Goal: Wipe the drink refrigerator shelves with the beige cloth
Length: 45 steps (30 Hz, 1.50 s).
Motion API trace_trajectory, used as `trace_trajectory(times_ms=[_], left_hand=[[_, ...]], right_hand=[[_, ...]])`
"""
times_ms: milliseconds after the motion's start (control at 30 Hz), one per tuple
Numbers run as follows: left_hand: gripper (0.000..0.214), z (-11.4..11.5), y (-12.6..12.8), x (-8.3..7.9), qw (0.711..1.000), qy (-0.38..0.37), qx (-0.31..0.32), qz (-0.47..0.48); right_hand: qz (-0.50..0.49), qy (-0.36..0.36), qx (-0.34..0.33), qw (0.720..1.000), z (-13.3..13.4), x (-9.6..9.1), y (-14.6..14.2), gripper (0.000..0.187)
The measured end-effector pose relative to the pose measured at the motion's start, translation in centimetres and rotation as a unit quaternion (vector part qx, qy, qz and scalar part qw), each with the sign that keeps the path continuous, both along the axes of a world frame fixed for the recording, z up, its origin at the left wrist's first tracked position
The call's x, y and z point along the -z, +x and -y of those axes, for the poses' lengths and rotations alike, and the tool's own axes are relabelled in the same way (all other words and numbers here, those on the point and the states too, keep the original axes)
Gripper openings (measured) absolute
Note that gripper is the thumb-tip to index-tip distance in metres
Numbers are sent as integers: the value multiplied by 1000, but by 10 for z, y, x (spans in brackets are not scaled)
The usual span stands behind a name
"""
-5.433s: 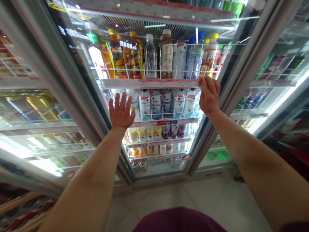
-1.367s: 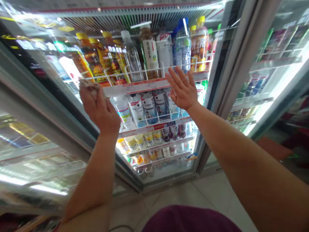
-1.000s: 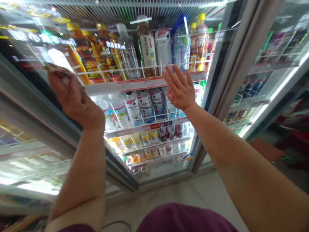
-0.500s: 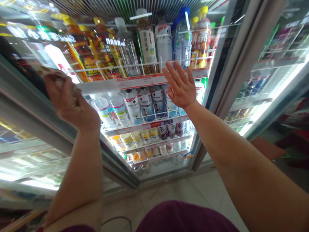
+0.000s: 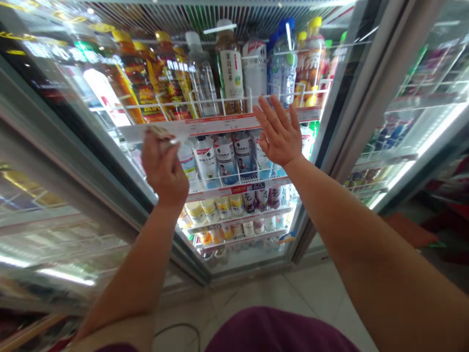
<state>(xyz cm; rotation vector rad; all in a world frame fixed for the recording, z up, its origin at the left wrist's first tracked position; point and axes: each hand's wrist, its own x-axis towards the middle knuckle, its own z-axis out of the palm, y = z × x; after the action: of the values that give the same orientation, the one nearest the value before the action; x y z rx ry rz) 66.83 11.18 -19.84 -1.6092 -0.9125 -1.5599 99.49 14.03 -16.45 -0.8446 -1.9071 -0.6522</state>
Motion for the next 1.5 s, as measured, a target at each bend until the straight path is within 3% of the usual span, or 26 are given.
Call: trace_trajectory(times_ms=[67, 133, 200, 267, 367, 467, 567, 633, 700, 767, 833, 900, 1000, 1100, 1167, 1267, 1333, 1400, 1500], left_hand=[[32, 3, 9, -1, 993, -70, 40, -87], [39, 6, 5, -16, 990, -102, 57, -85], [45, 8, -3, -35, 997, -71, 35, -16], [45, 10, -5, -42, 999, -24, -4, 42], [41, 9, 12, -23, 999, -12, -8, 45], [39, 7, 32, -4, 992, -98, 49, -68], [43, 4, 27, -19, 987, -135, 40, -83], [48, 3, 16, -36, 994, -105, 11, -18], [50, 3, 12, -40, 998, -60, -7, 26], [47, 3, 21, -27, 1000, -18, -11, 9], [42, 3, 36, -6, 997, 1, -3, -78], [40, 1, 46, 4, 986, -3, 21, -164], [45, -4, 42, -15, 991, -1, 32, -132], [48, -8, 31, -39, 996, 73, -2, -53], [47, -6, 36, -35, 995, 86, -9, -41], [44, -1, 57, -7, 995, -17, 21, -93], [41, -4, 64, 2, 985, -76, 35, -153], [40, -12, 57, -7, 983, -73, 29, -168], [44, -27, 36, -37, 991, 11, 21, -133]], right_hand=[[-3, -2, -1, 1000, 0, 0, 0, 58], [-2, -5, 5, 1000, 1, 0, 0, 58], [2, -7, 10, 1000, 1, 0, 0, 59], [5, -10, 9, 1000, 0, 0, 0, 59], [3, -21, 8, 1000, 0, 0, 0, 60], [0, -27, 7, 1000, 1, -1, 0, 60], [0, -24, 4, 1000, 2, -1, 0, 59], [5, -21, 13, 1000, 3, -2, 1, 59], [13, -18, 29, 999, 3, -2, 1, 60], [23, -15, 49, 998, 3, -1, 0, 61], [33, -8, 74, 997, 4, -1, 0, 61], [41, 3, 99, 994, 5, -1, -1, 61], [52, 17, 121, 991, 7, -1, -1, 62], [53, 15, 125, 991, 7, -1, 0, 63], [50, 14, 123, 991, 7, 0, 0, 63], [41, 23, 124, 991, 4, 2, 2, 60], [30, 29, 127, 991, -1, 4, 3, 57], [19, 37, 128, 991, -6, 6, 5, 55], [5, 44, 131, 990, -11, 8, 6, 53]])
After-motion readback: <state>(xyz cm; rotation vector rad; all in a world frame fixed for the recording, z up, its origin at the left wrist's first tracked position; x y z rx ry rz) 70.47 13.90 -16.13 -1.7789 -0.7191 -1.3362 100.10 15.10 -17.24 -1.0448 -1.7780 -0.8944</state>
